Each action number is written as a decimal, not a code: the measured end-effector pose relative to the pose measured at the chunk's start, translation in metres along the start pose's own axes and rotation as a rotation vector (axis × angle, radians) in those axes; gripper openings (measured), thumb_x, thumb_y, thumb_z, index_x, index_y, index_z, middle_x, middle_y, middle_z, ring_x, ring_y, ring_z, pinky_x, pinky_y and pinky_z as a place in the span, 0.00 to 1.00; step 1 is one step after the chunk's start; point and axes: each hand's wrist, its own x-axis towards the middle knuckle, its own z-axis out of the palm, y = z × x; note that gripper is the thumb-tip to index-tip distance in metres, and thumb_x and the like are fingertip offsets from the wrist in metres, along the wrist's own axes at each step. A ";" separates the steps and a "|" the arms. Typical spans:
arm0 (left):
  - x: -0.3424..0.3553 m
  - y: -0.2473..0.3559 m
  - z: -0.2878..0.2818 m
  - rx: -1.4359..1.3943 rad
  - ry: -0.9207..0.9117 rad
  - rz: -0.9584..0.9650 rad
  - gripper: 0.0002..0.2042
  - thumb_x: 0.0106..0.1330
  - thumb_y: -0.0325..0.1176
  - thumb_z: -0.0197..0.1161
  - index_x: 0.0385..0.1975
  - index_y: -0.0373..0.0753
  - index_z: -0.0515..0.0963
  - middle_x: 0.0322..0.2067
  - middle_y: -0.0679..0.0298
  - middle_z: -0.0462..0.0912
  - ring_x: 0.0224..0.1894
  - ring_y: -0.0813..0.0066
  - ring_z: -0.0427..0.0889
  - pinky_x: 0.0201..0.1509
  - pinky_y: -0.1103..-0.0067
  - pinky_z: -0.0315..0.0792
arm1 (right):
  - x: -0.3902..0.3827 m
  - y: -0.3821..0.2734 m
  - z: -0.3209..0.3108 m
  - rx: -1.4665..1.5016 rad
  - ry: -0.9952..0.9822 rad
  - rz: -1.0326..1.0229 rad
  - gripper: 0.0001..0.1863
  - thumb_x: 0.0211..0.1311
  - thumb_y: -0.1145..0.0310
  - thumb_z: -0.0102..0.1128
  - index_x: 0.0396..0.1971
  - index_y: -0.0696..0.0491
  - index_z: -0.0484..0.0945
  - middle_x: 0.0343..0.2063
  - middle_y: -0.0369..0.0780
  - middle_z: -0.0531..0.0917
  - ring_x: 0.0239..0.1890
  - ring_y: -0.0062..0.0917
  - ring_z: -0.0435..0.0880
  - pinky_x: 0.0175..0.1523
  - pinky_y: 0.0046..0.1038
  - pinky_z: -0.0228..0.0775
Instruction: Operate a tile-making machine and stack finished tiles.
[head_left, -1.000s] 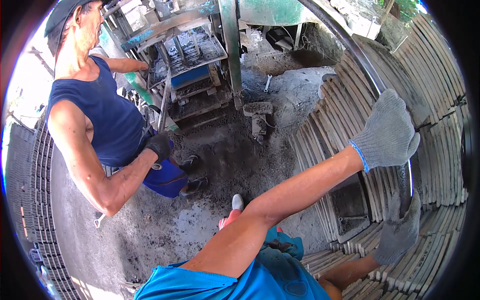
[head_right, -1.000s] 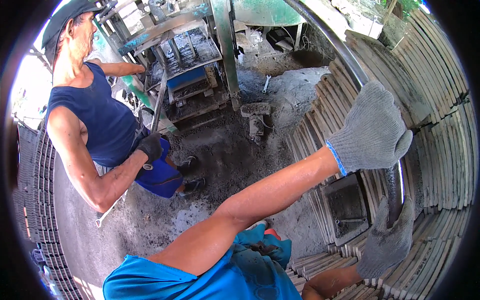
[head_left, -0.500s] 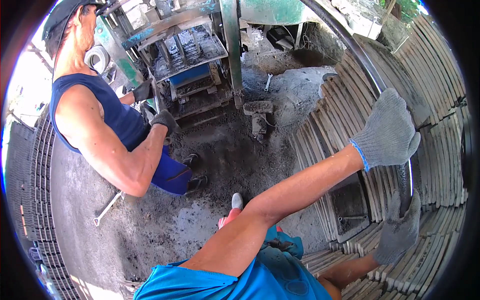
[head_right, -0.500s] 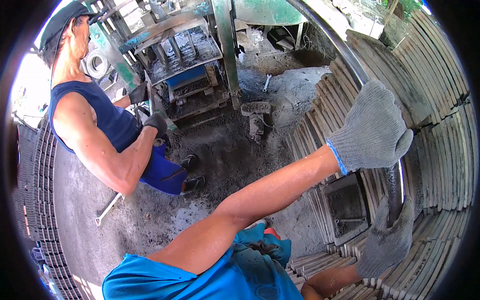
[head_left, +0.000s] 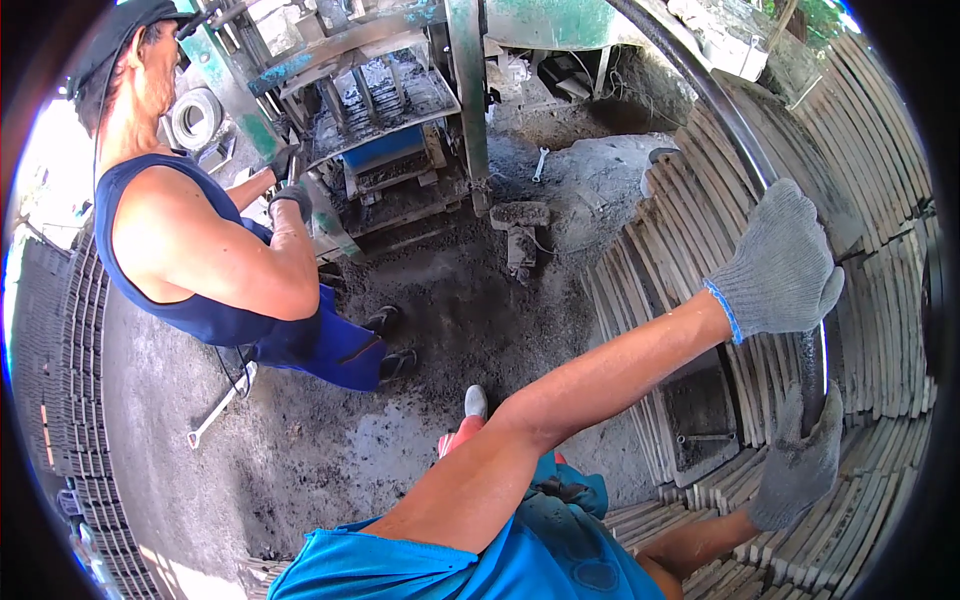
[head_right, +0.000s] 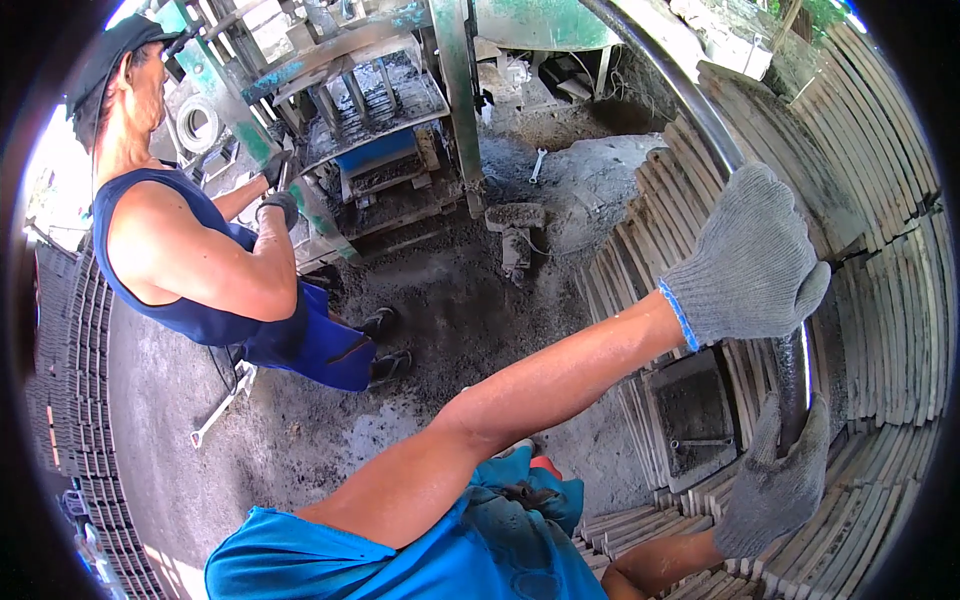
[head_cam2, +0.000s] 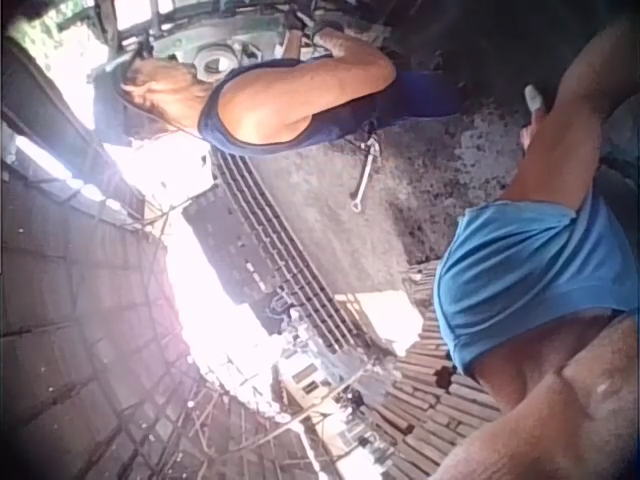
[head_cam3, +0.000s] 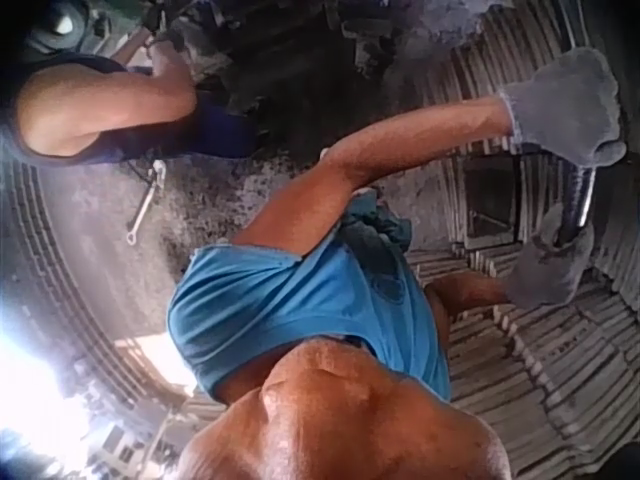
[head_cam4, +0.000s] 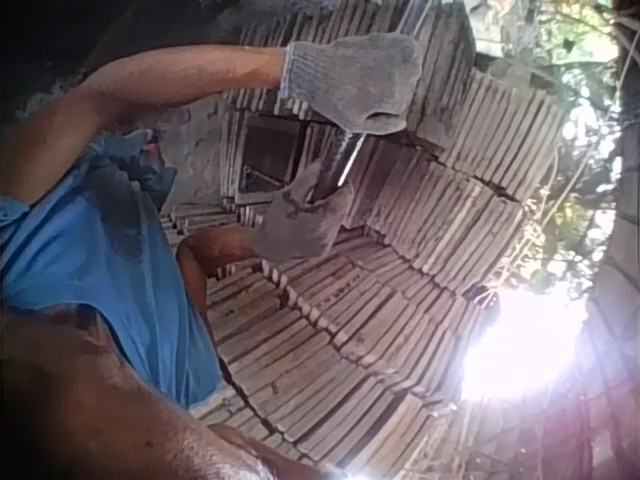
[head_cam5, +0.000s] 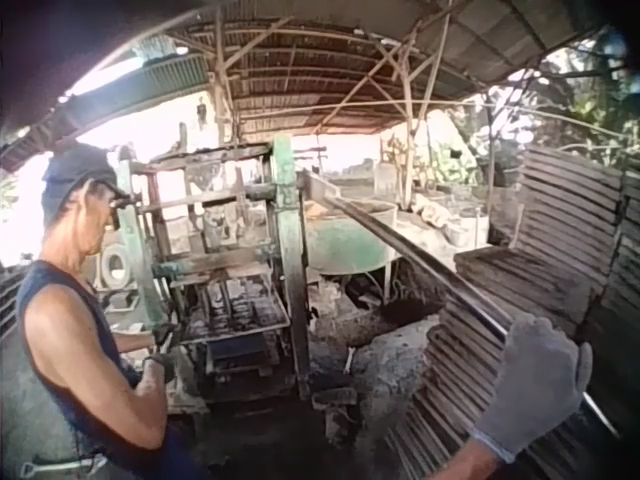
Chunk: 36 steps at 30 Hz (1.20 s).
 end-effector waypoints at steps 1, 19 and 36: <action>0.000 0.001 -0.001 0.006 -0.017 -0.008 0.19 0.59 0.42 0.61 0.09 0.37 0.75 0.13 0.58 0.68 0.24 0.59 0.66 0.45 0.60 0.62 | 0.000 -0.001 -0.001 0.000 -0.001 0.000 0.27 0.62 0.54 0.69 0.57 0.53 0.80 0.48 0.44 0.87 0.44 0.33 0.88 0.49 0.33 0.80; 0.000 0.001 0.000 -0.035 -0.003 -0.020 0.20 0.60 0.41 0.59 0.09 0.35 0.76 0.14 0.55 0.70 0.26 0.57 0.67 0.47 0.59 0.63 | -0.003 0.007 -0.001 0.010 -0.013 -0.046 0.27 0.64 0.55 0.66 0.59 0.53 0.78 0.49 0.46 0.85 0.46 0.35 0.87 0.51 0.34 0.78; 0.003 0.002 -0.004 -0.027 -0.025 -0.030 0.19 0.59 0.42 0.59 0.11 0.34 0.77 0.14 0.53 0.70 0.26 0.54 0.68 0.48 0.58 0.63 | -0.017 0.054 0.004 0.206 -0.120 0.000 0.26 0.67 0.59 0.63 0.62 0.55 0.76 0.54 0.47 0.83 0.53 0.37 0.85 0.57 0.34 0.76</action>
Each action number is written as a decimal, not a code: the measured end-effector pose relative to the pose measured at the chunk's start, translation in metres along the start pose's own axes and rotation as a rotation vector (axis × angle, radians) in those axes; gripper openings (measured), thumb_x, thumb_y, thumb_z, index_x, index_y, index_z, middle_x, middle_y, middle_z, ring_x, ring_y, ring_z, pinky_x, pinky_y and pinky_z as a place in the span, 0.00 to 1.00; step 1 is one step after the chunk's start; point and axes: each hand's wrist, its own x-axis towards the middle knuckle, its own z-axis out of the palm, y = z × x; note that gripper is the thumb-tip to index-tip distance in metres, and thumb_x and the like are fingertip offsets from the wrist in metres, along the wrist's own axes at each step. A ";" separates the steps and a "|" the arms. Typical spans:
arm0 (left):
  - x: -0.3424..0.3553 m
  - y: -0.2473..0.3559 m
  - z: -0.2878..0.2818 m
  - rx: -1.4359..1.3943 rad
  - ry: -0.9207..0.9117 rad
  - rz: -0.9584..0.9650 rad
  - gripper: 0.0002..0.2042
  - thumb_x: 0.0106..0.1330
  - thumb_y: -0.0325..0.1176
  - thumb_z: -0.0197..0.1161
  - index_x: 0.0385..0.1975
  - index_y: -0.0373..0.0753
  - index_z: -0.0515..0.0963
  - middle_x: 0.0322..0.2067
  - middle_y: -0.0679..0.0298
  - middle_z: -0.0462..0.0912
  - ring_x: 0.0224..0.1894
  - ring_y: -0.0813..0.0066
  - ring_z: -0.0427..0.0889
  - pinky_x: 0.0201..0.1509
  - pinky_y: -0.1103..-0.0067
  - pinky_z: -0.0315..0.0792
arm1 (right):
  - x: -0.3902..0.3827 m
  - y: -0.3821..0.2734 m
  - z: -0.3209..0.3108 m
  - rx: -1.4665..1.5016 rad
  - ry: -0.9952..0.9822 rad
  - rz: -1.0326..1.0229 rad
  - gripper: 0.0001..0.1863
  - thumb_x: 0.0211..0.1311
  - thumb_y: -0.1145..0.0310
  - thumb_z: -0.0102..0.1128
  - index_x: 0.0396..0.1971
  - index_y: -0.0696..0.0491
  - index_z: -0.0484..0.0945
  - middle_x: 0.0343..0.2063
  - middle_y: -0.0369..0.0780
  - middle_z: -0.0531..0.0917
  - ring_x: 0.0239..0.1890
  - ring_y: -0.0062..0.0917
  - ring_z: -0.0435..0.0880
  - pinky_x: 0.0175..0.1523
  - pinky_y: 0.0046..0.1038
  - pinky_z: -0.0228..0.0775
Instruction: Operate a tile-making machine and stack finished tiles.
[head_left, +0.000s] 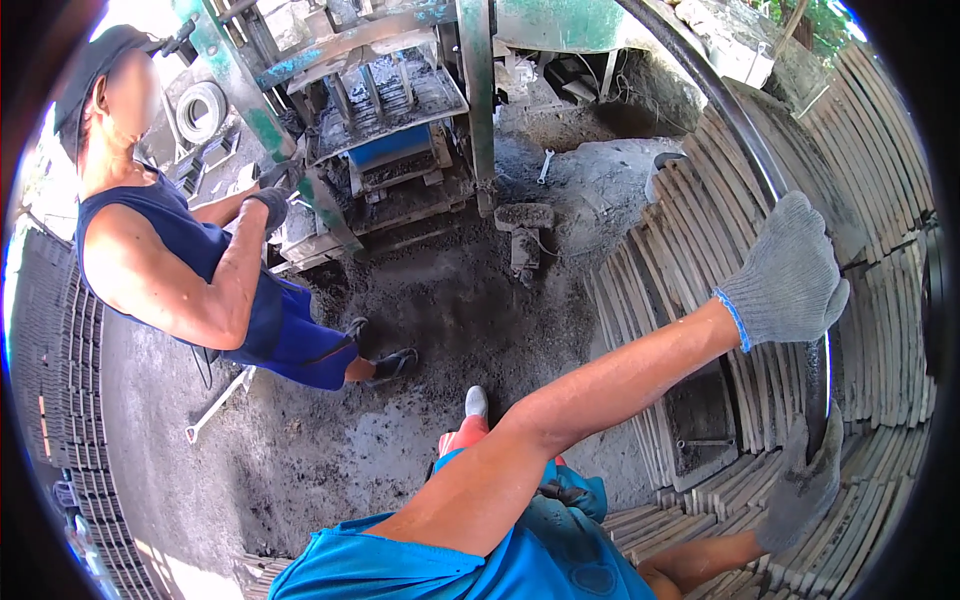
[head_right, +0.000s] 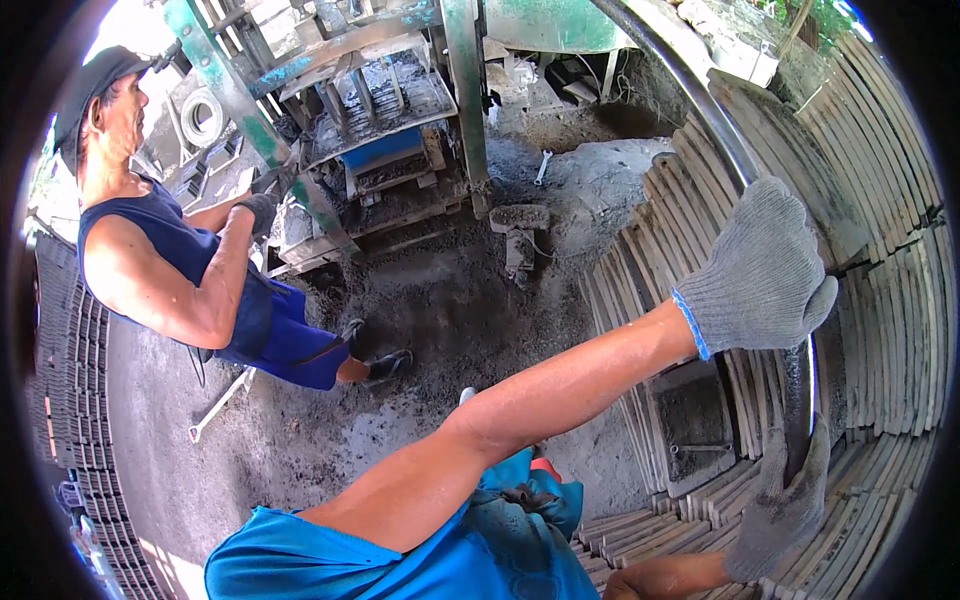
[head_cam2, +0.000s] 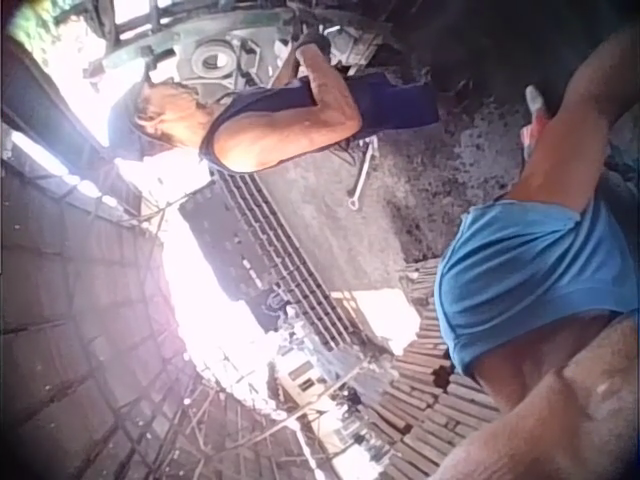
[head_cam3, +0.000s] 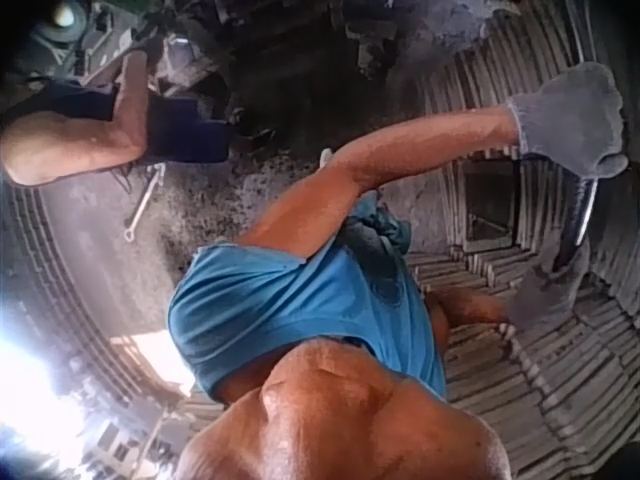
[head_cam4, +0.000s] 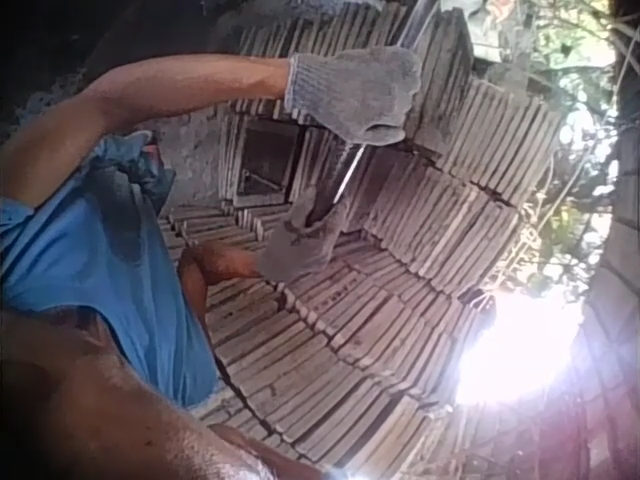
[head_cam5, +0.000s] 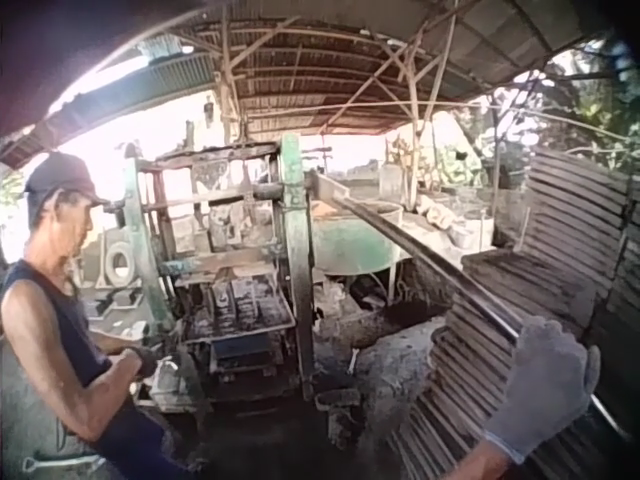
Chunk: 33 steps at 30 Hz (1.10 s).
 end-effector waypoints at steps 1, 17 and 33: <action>-0.001 0.000 0.000 0.015 0.006 0.006 0.19 0.59 0.42 0.59 0.11 0.34 0.77 0.14 0.53 0.70 0.26 0.55 0.68 0.47 0.58 0.63 | 0.002 -0.004 -0.001 0.003 -0.001 0.000 0.26 0.67 0.59 0.63 0.62 0.55 0.76 0.54 0.47 0.83 0.53 0.37 0.85 0.57 0.34 0.76; -0.005 -0.003 0.009 -0.058 0.048 0.000 0.17 0.58 0.42 0.61 0.13 0.35 0.75 0.18 0.55 0.70 0.28 0.55 0.70 0.51 0.57 0.64 | 0.004 -0.012 -0.001 -0.070 0.090 -0.112 0.25 0.65 0.61 0.67 0.58 0.59 0.78 0.51 0.50 0.84 0.48 0.37 0.86 0.53 0.33 0.78; -0.006 -0.005 0.020 -0.026 0.070 -0.005 0.18 0.59 0.42 0.62 0.11 0.38 0.75 0.17 0.58 0.72 0.27 0.57 0.71 0.56 0.58 0.65 | -0.018 0.020 0.034 0.131 0.425 0.140 0.18 0.70 0.70 0.59 0.57 0.55 0.77 0.49 0.43 0.85 0.48 0.33 0.87 0.50 0.33 0.84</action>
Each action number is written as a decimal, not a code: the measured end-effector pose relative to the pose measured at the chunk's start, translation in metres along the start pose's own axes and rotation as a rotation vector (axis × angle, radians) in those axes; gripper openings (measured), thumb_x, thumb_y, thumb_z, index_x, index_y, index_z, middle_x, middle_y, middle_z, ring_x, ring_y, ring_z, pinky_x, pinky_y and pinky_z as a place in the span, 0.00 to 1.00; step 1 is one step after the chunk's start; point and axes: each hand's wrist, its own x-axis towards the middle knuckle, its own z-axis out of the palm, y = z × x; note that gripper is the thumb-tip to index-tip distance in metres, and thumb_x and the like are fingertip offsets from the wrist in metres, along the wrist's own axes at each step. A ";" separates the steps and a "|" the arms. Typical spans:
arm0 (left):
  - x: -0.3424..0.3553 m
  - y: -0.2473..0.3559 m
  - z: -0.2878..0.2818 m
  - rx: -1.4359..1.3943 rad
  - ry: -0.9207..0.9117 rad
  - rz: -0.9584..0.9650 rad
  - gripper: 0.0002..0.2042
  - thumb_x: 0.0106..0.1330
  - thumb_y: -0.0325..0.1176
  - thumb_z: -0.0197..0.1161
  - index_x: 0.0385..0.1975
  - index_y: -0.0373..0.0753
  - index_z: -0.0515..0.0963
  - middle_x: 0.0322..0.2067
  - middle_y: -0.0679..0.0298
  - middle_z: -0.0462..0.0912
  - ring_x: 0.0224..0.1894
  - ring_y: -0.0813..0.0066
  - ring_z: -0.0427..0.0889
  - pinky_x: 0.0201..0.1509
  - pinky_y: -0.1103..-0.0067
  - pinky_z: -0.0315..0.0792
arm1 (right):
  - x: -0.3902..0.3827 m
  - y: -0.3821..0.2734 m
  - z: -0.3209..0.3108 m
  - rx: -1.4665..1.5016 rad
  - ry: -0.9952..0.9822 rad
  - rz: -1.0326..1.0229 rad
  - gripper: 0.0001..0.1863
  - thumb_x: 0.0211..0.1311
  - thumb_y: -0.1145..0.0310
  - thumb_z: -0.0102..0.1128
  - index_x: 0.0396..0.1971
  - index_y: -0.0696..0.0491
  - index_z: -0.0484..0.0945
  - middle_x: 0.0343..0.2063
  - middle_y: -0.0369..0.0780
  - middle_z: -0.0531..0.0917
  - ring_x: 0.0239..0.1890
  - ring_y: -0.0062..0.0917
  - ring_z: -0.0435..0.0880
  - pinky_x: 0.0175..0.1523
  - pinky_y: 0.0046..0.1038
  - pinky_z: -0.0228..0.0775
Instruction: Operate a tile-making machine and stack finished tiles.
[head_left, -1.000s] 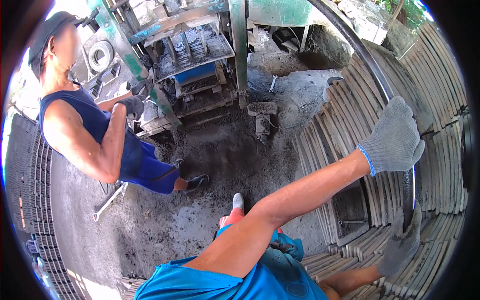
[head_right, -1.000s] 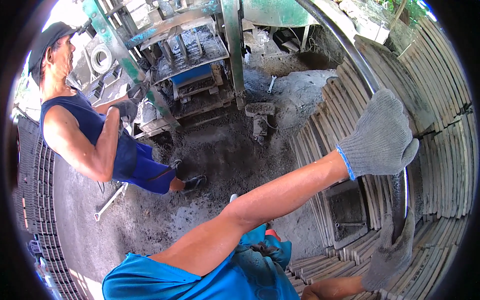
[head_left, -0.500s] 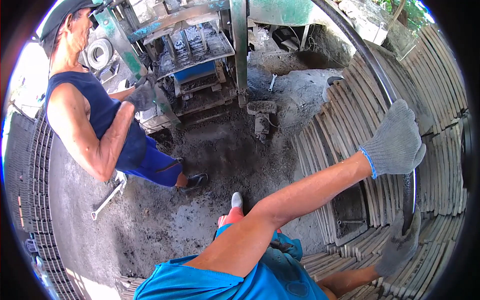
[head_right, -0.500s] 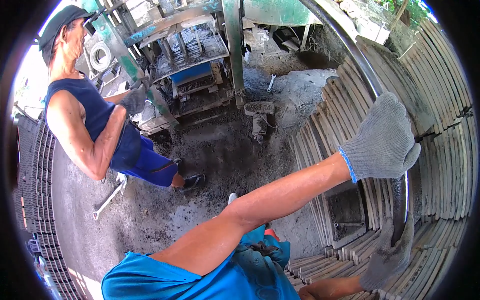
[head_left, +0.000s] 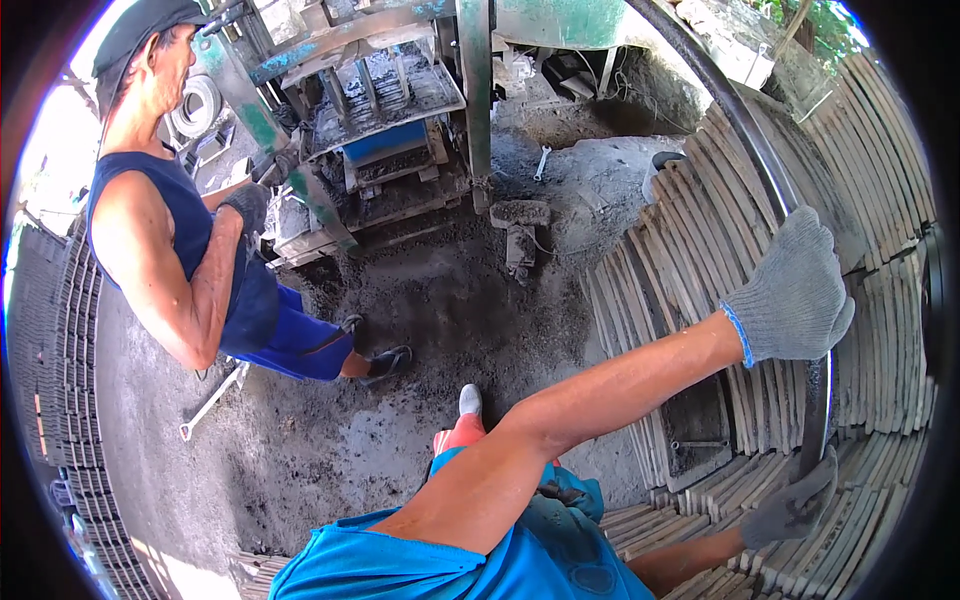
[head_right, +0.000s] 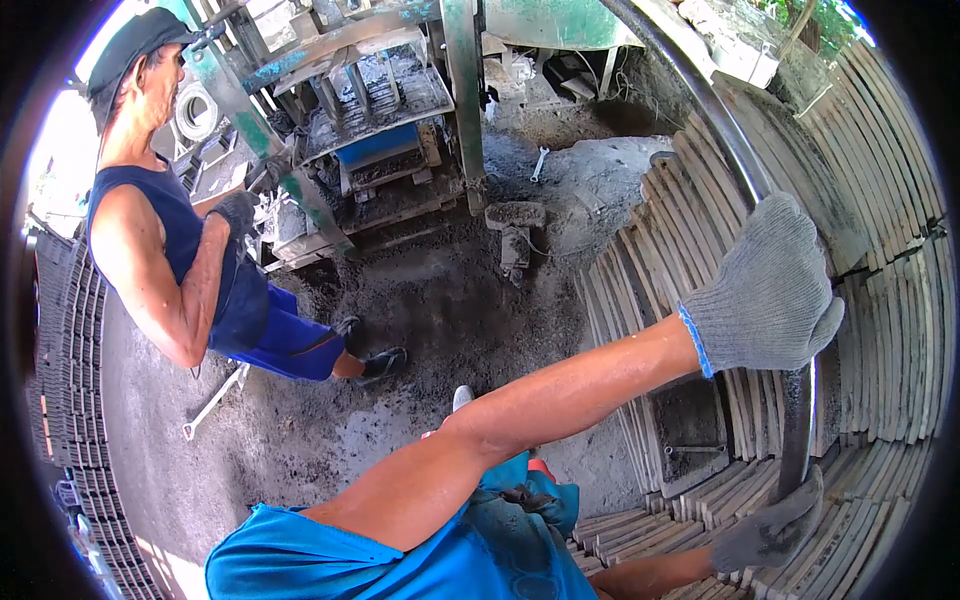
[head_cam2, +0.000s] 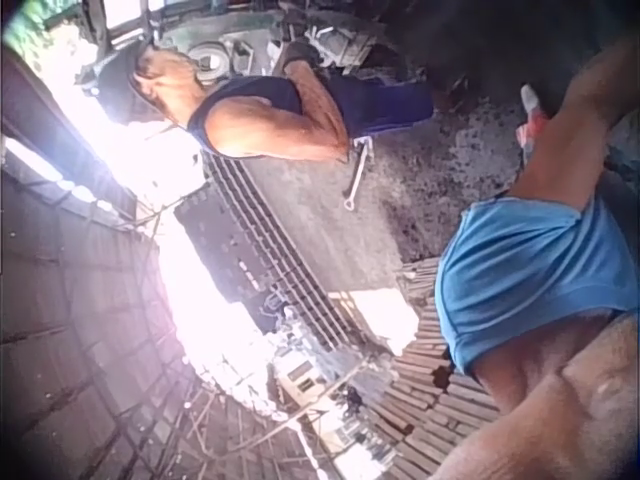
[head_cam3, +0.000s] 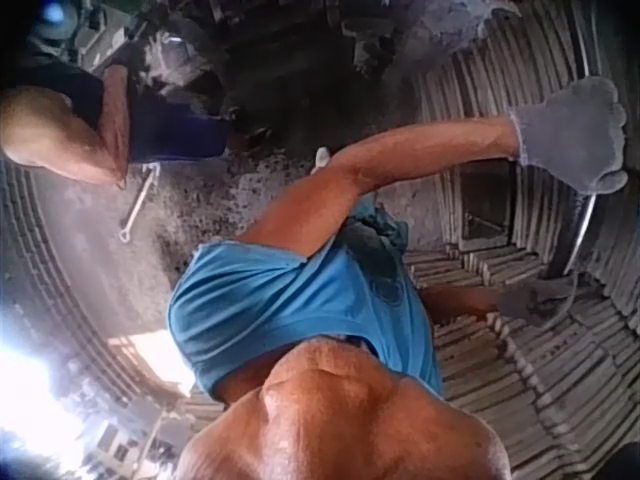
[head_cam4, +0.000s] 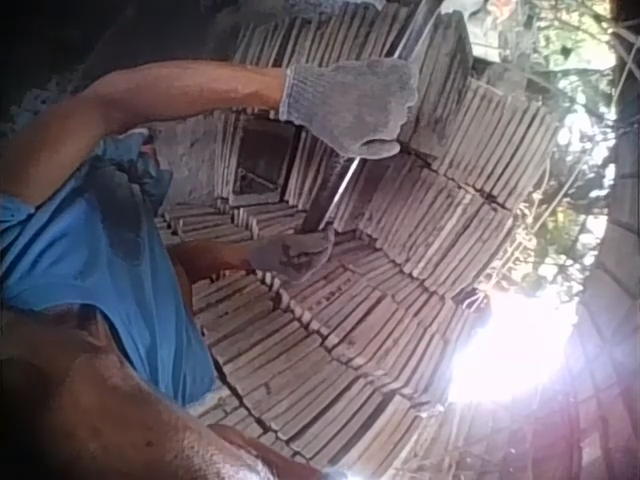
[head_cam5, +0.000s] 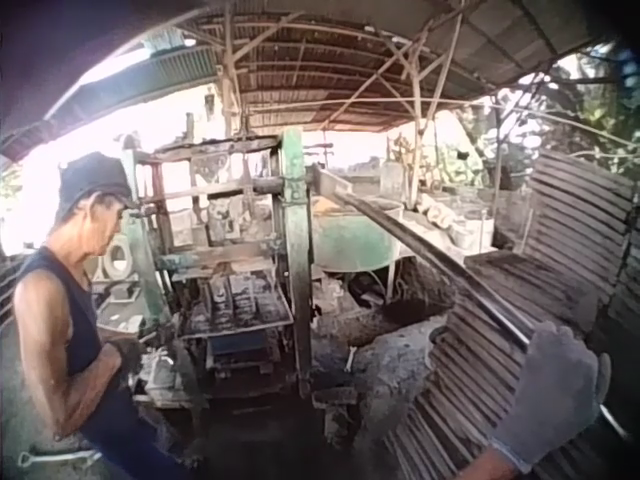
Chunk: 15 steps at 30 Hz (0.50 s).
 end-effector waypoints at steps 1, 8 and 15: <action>-0.001 -0.001 0.002 -0.026 0.085 0.007 0.18 0.59 0.42 0.63 0.11 0.38 0.75 0.17 0.58 0.73 0.27 0.58 0.72 0.57 0.58 0.65 | 0.000 0.005 0.001 0.003 0.000 -0.002 0.18 0.70 0.70 0.59 0.57 0.55 0.77 0.49 0.43 0.85 0.48 0.33 0.87 0.50 0.33 0.84; 0.004 0.003 -0.010 0.003 -0.109 -0.017 0.17 0.59 0.42 0.63 0.12 0.38 0.75 0.20 0.58 0.74 0.30 0.58 0.73 0.60 0.57 0.65 | 0.000 0.023 -0.003 -0.312 0.016 -0.271 0.25 0.65 0.71 0.64 0.62 0.51 0.72 0.50 0.40 0.85 0.47 0.32 0.87 0.49 0.31 0.85; 0.001 0.001 -0.005 -0.015 -0.035 -0.001 0.17 0.59 0.43 0.64 0.15 0.37 0.77 0.22 0.56 0.75 0.31 0.55 0.73 0.61 0.54 0.64 | 0.012 0.007 -0.008 -0.637 0.084 -0.623 0.20 0.68 0.69 0.61 0.59 0.53 0.75 0.48 0.41 0.86 0.46 0.32 0.88 0.51 0.32 0.83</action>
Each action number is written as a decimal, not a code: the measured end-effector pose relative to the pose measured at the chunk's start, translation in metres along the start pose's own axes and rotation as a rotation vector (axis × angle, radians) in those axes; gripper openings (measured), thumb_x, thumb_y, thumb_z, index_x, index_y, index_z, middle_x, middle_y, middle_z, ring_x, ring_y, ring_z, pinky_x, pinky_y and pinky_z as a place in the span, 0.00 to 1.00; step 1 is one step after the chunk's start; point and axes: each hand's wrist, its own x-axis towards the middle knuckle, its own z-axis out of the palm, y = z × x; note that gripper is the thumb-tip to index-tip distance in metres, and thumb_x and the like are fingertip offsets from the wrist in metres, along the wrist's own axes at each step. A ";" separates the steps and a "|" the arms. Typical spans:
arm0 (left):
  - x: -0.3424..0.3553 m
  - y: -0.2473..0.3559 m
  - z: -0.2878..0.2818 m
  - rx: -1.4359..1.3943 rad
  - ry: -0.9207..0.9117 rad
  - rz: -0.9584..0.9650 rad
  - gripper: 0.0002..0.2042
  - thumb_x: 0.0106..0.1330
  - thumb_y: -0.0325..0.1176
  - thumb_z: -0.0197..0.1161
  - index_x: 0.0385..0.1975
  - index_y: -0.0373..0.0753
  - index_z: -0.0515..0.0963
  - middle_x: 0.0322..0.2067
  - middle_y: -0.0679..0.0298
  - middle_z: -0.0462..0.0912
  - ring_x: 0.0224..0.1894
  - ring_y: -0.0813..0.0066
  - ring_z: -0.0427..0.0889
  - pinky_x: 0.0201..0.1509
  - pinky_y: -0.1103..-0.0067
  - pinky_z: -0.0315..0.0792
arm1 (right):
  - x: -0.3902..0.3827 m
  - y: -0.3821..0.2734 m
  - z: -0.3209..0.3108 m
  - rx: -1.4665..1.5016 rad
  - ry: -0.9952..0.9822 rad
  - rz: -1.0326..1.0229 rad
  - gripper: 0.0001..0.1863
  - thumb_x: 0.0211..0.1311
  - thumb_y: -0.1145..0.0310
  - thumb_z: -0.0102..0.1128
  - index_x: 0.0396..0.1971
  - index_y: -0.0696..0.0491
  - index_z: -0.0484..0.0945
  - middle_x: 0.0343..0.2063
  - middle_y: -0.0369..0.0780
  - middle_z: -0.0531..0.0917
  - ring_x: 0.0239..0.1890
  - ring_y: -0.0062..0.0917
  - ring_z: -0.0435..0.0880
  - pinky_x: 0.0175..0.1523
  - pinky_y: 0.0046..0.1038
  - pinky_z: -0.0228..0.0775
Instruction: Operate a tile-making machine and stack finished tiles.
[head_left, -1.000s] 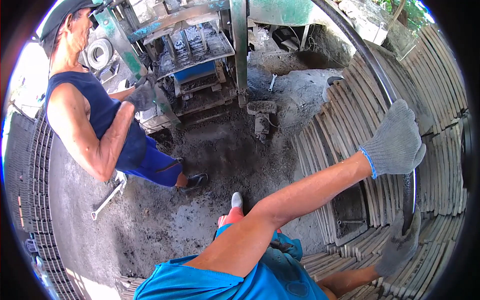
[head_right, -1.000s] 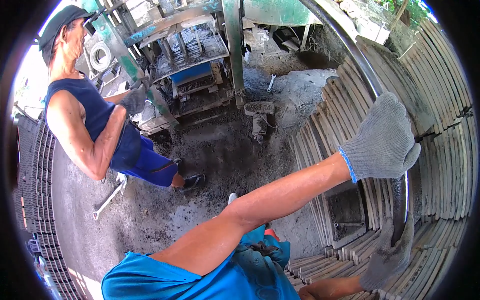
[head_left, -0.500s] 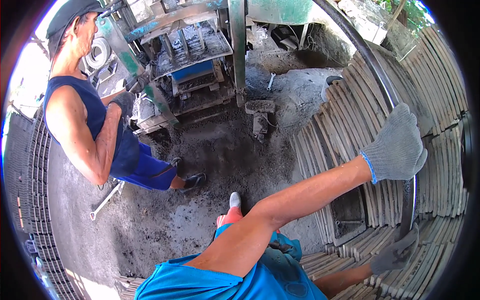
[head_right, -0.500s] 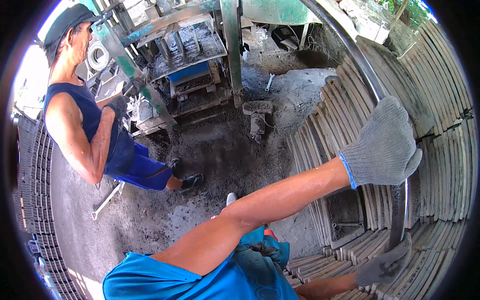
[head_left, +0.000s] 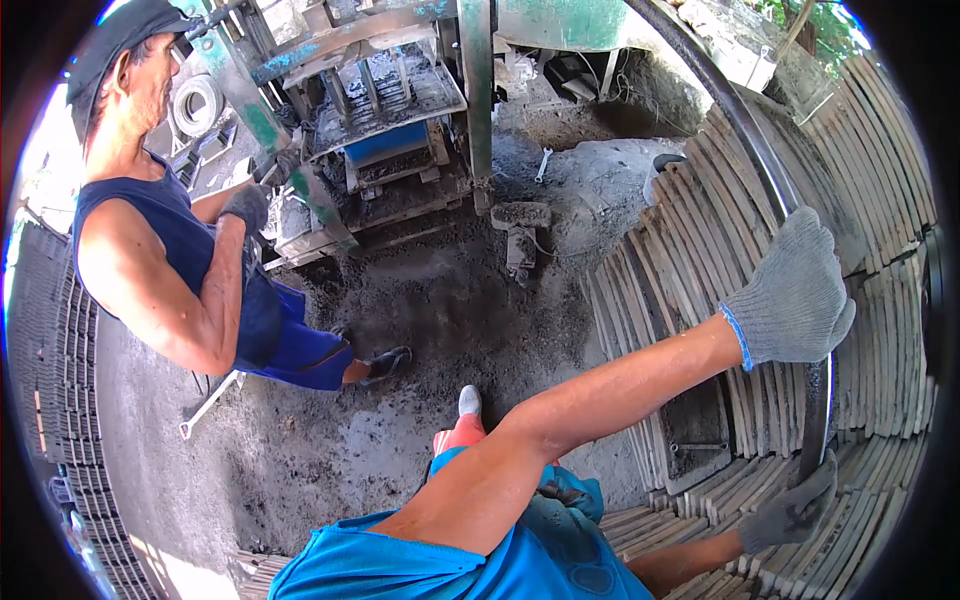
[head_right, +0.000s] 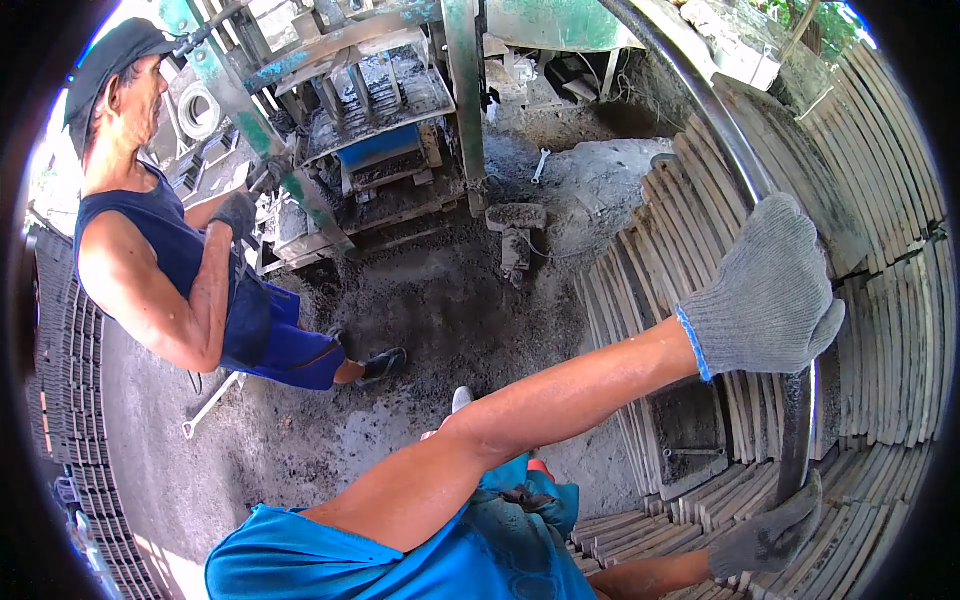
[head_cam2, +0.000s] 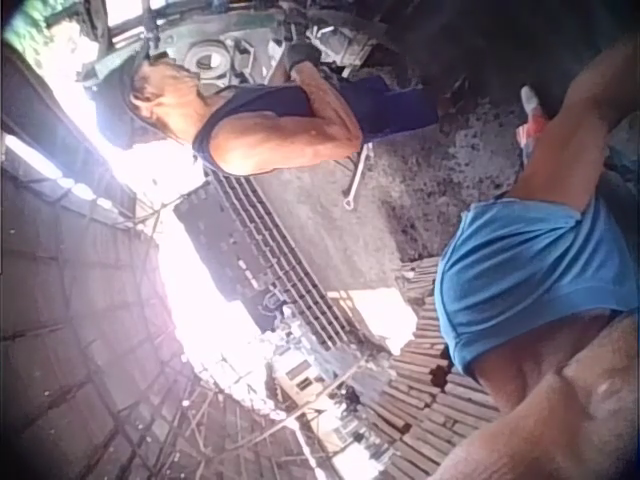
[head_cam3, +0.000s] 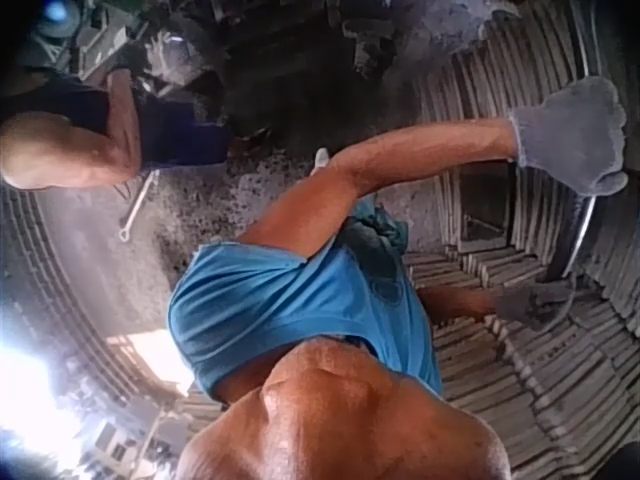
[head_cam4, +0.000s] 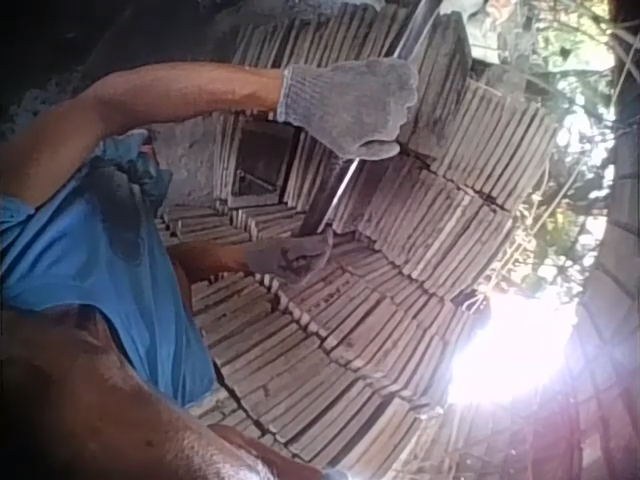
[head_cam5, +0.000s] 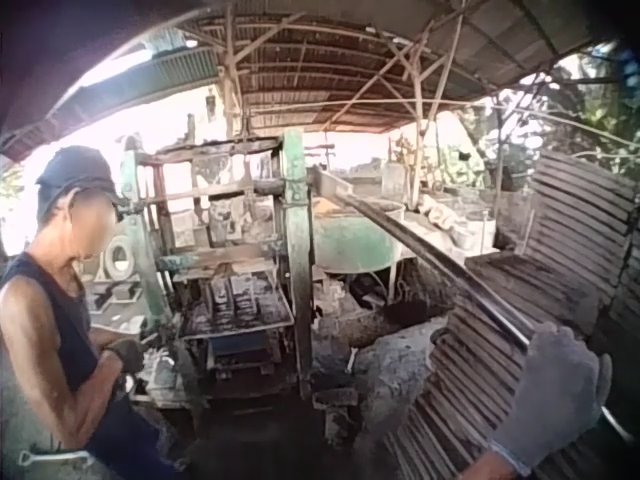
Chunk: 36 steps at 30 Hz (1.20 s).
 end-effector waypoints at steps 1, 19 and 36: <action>0.000 0.000 0.000 -0.029 0.002 -0.005 0.17 0.59 0.43 0.64 0.16 0.36 0.77 0.22 0.56 0.75 0.31 0.55 0.73 0.61 0.54 0.64 | -0.002 -0.001 0.001 0.000 -0.001 0.001 0.20 0.68 0.69 0.61 0.59 0.53 0.75 0.48 0.41 0.86 0.46 0.32 0.88 0.51 0.32 0.83; 0.058 0.019 -0.005 0.040 0.250 0.094 0.18 0.56 0.45 0.62 0.10 0.40 0.76 0.10 0.59 0.66 0.21 0.59 0.67 0.45 0.61 0.65 | 0.069 0.011 -0.023 0.504 0.108 0.767 0.17 0.77 0.62 0.48 0.53 0.52 0.83 0.47 0.36 0.88 0.44 0.24 0.88 0.49 0.23 0.82; 0.056 0.006 0.034 -0.121 -0.115 -0.019 0.19 0.62 0.46 0.65 0.43 0.35 0.80 0.42 0.54 0.78 0.50 0.54 0.74 0.71 0.55 0.59 | 0.036 0.070 0.016 0.183 0.102 0.721 0.21 0.76 0.57 0.48 0.54 0.55 0.82 0.47 0.38 0.87 0.45 0.26 0.88 0.45 0.21 0.81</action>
